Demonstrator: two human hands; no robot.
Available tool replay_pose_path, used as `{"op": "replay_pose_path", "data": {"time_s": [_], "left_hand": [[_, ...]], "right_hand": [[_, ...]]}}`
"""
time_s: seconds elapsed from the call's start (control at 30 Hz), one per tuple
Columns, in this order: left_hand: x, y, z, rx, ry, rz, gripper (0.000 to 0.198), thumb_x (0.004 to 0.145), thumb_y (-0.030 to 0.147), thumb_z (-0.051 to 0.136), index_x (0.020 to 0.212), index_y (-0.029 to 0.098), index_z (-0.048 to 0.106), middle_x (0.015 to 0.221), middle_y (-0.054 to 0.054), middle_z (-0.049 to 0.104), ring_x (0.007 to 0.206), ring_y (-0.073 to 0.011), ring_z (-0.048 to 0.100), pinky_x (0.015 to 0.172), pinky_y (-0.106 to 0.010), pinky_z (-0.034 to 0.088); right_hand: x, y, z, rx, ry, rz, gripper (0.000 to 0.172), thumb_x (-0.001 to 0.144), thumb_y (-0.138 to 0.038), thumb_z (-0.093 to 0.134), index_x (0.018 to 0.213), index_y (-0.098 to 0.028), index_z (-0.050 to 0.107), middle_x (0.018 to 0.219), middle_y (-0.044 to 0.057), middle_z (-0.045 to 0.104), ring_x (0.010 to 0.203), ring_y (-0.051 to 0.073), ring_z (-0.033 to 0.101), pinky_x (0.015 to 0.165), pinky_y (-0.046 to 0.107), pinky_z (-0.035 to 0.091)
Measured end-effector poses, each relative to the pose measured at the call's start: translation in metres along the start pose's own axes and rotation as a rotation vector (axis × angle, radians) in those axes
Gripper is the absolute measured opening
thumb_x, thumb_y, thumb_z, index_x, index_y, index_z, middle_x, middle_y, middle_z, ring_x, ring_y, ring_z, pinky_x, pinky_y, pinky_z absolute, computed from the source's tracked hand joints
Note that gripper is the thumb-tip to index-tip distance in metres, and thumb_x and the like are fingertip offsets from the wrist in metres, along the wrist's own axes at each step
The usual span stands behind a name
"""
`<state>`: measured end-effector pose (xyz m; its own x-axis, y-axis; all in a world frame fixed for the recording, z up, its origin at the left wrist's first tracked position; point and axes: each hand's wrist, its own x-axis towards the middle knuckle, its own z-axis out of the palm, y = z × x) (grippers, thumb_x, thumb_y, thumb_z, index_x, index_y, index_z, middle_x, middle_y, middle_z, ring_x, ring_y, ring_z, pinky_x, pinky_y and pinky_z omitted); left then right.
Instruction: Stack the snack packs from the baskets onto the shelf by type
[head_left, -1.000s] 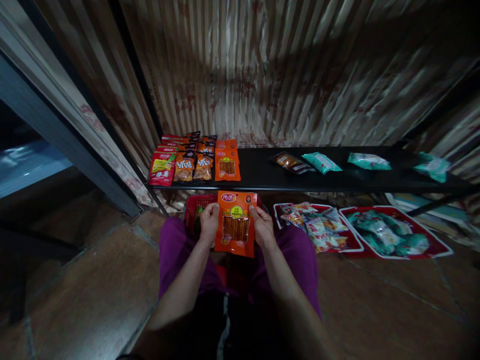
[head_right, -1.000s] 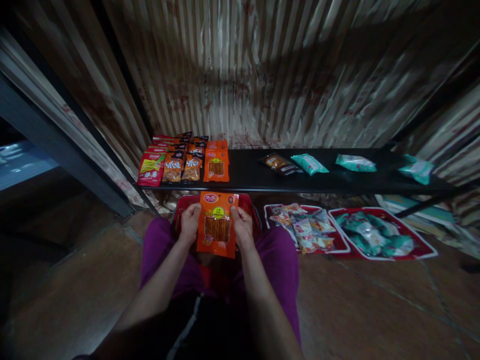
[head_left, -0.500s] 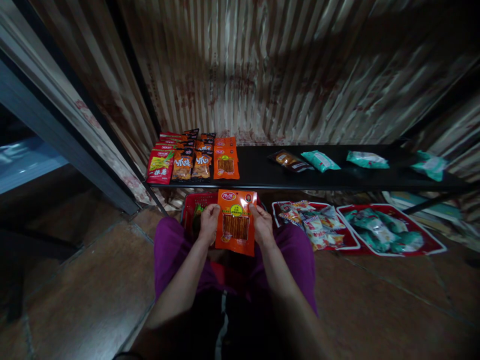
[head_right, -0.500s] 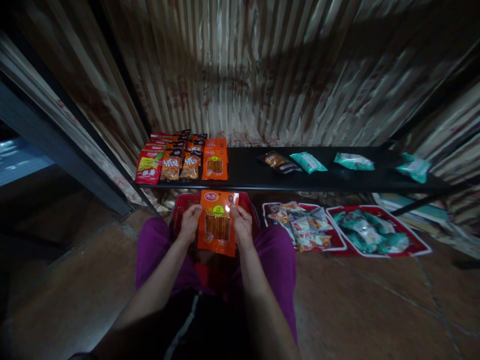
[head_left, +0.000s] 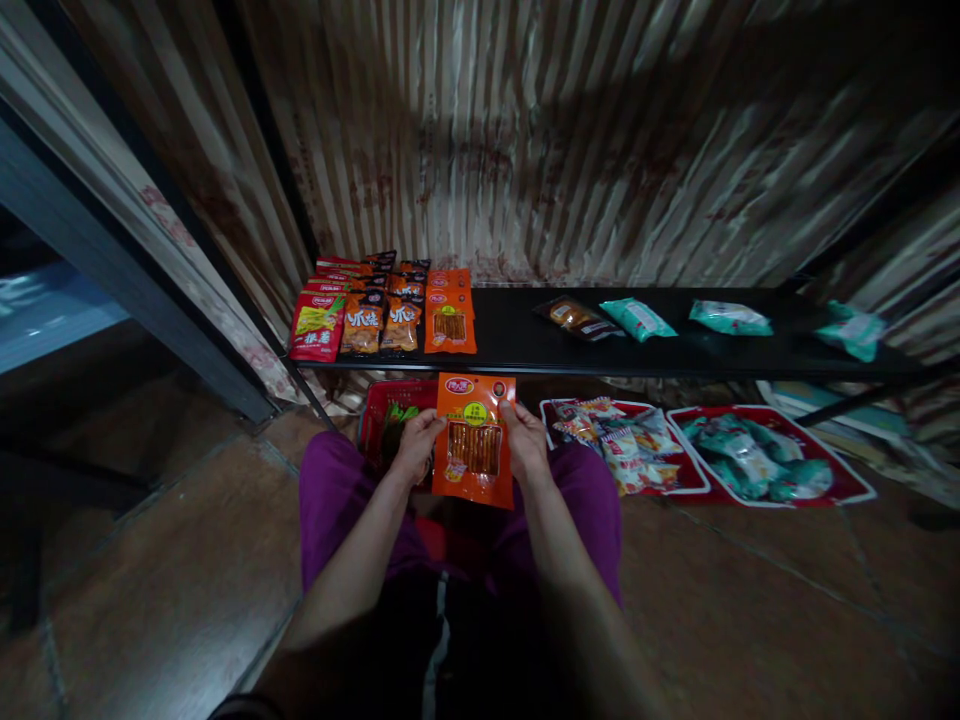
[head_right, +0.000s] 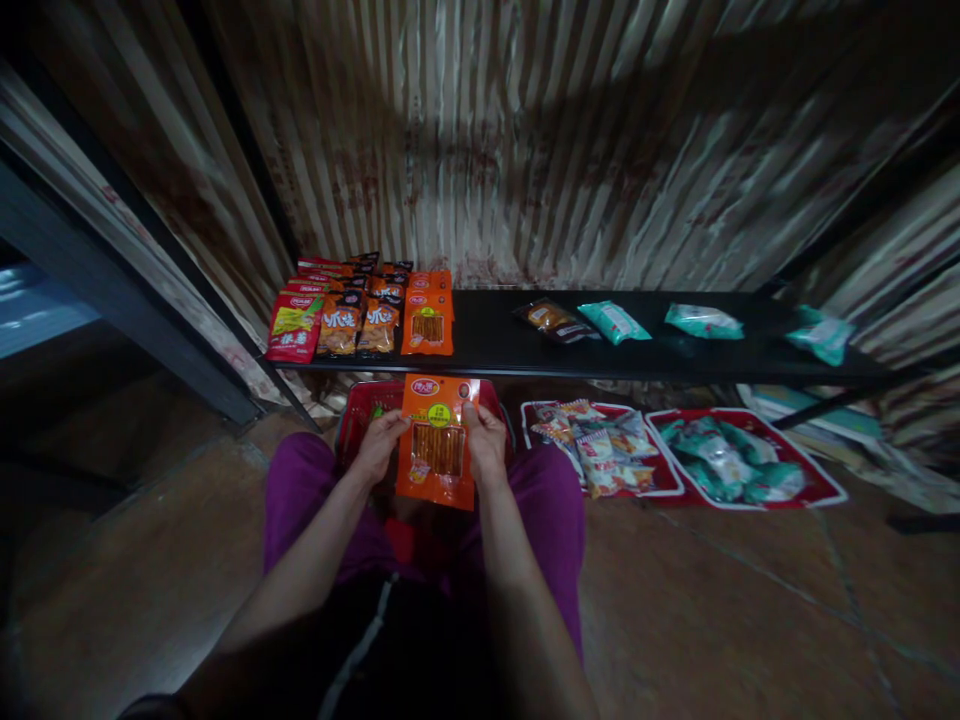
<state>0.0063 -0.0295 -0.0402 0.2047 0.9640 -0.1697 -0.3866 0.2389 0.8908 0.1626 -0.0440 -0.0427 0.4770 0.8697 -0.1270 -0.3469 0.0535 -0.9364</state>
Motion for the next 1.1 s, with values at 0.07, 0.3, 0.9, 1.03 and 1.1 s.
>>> {"op": "replay_pose_path", "data": {"time_s": [0.07,0.3,0.9,1.03,1.1], "left_hand": [[0.002,-0.003,0.0,-0.001,0.017,0.007,0.027,0.057,0.036,0.075,0.071,0.016,0.064,0.066,0.0,0.066,0.065,-0.0149,0.059,0.065,-0.025,0.044],[0.007,-0.003,0.0,-0.048,0.116,0.033,0.029,0.058,0.037,0.074,0.073,0.015,0.063,0.064,0.001,0.065,0.056,-0.0114,0.055,0.059,-0.023,0.043],[0.015,0.003,-0.002,-0.101,0.216,0.041,0.024,0.057,0.031,0.072,0.073,0.015,0.065,0.063,-0.001,0.066,0.055,-0.0126,0.057,0.056,-0.023,0.043],[0.023,0.007,-0.004,-0.111,0.243,0.052,0.024,0.057,0.03,0.072,0.074,0.015,0.066,0.067,-0.002,0.068,0.058,-0.013,0.058,0.058,-0.024,0.043],[0.029,0.009,-0.005,-0.108,0.252,0.06,0.025,0.057,0.031,0.072,0.074,0.015,0.065,0.068,-0.002,0.068,0.057,-0.0126,0.058,0.058,-0.024,0.043]], "right_hand": [[-0.001,-0.002,0.0,0.013,-0.011,0.012,0.036,0.058,-0.049,0.076,0.077,-0.019,0.069,0.063,-0.001,0.069,0.053,0.016,0.06,0.051,0.026,0.045],[-0.004,-0.005,0.0,0.077,-0.075,0.117,0.034,0.055,-0.046,0.079,0.076,-0.021,0.068,0.063,-0.002,0.069,0.051,0.013,0.058,0.051,0.025,0.045],[-0.004,0.004,-0.003,0.034,-0.074,0.199,0.036,0.049,-0.04,0.081,0.078,-0.022,0.07,0.07,-0.001,0.072,0.061,0.017,0.064,0.059,0.028,0.052],[-0.005,0.006,-0.004,0.004,-0.064,0.218,0.038,0.045,-0.039,0.083,0.076,-0.022,0.07,0.072,-0.001,0.072,0.065,0.015,0.065,0.062,0.026,0.052],[-0.005,0.006,-0.005,-0.011,-0.064,0.243,0.041,0.045,-0.039,0.084,0.08,-0.022,0.07,0.074,-0.001,0.072,0.066,0.016,0.066,0.062,0.026,0.052]]}}
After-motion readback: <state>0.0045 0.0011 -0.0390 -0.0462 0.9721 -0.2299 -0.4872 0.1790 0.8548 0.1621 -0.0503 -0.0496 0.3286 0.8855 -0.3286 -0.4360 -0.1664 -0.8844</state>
